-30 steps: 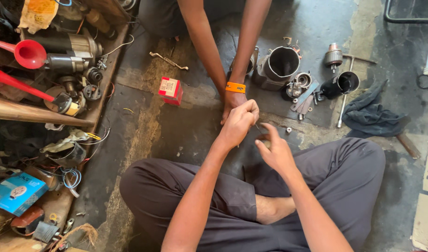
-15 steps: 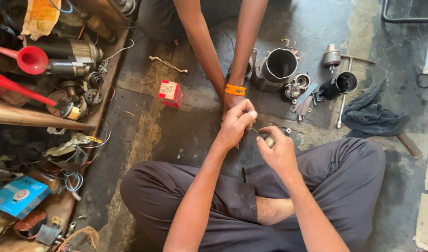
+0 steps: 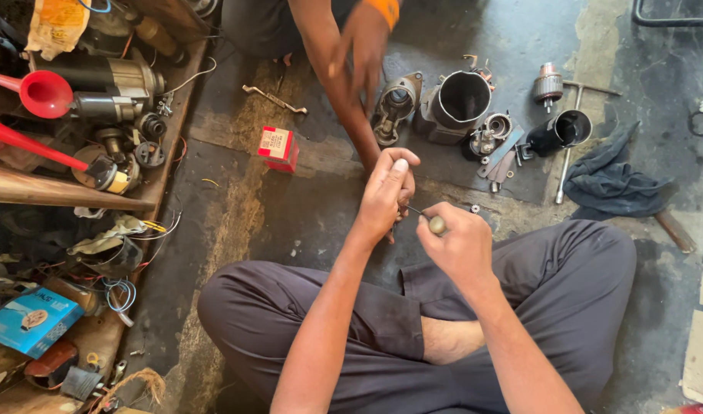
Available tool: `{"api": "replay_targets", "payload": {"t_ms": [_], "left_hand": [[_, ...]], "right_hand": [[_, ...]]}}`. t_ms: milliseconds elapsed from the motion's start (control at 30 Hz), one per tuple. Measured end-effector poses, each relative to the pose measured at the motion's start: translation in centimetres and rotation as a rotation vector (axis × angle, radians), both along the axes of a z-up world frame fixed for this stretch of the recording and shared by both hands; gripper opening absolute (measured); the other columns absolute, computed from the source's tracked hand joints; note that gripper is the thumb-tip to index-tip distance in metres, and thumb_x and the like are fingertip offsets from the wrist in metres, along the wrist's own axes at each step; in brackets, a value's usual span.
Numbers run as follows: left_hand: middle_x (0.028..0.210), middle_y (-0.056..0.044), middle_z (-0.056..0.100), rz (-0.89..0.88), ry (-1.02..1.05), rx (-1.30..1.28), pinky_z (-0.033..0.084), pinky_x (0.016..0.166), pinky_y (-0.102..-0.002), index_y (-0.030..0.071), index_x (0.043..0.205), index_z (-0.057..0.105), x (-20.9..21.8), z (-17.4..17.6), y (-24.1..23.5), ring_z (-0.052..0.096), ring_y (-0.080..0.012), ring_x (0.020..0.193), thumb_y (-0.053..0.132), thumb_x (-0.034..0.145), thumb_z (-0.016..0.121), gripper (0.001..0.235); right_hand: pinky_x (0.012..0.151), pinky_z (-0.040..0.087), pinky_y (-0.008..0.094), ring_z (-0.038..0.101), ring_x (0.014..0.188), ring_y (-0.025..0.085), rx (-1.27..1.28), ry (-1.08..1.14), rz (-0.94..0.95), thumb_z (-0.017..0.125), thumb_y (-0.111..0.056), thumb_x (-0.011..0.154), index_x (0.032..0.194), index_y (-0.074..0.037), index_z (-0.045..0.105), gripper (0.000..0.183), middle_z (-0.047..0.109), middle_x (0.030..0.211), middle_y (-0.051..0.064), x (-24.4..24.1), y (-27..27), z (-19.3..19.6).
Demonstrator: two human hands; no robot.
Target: The person sits on the floor and disassembles a small electric motor, using a screwdriver and hammer to remove components. They wipe parts with a cloth, apply grease from a packet, and reassemble the motor with visible tools and parts laid out on the floor.
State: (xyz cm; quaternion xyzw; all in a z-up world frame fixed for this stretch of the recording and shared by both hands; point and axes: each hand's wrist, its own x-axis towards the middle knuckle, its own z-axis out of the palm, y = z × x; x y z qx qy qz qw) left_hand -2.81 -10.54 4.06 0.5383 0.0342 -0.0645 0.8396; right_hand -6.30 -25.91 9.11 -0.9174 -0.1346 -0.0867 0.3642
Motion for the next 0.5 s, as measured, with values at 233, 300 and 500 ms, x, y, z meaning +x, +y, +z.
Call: {"api": "replay_targets", "payload": {"t_ms": [233,300,500], "left_hand": [[0.065,0.007,0.038,-0.022,0.001,-0.01,0.035,0.047,-0.021,0.011,0.113,0.051,-0.1,-0.9,0.3,0.033,-0.0031,0.051,0.032,0.112,0.043,0.023],[0.065,0.007,0.037,-0.017,0.0,-0.061,0.035,0.047,-0.021,0.011,0.112,0.051,-0.3,-0.9,0.4,0.032,-0.0029,0.052,0.034,0.112,0.043,0.024],[0.066,0.006,0.039,-0.046,-0.057,-0.106,0.032,0.049,-0.021,0.008,0.11,0.05,-0.2,-1.5,0.2,0.032,-0.0029,0.054,0.024,0.111,0.046,0.017]], "right_hand": [[0.061,0.052,0.045,0.068,0.069,0.035,-0.068,0.007,0.032,0.076,-0.016,0.078,0.084,-0.007,0.069,0.013,0.069,0.074,0.012,0.4,0.8,-0.6],[0.061,0.052,0.045,0.068,0.069,0.035,-0.083,0.008,0.049,0.076,-0.016,0.078,0.084,-0.008,0.068,0.013,0.069,0.073,0.012,0.5,0.9,-0.7],[0.059,0.051,0.048,0.067,0.068,0.036,-0.154,0.019,0.084,0.077,-0.018,0.077,0.081,-0.008,0.065,0.016,0.069,0.072,0.012,0.9,1.3,-0.7]]}}
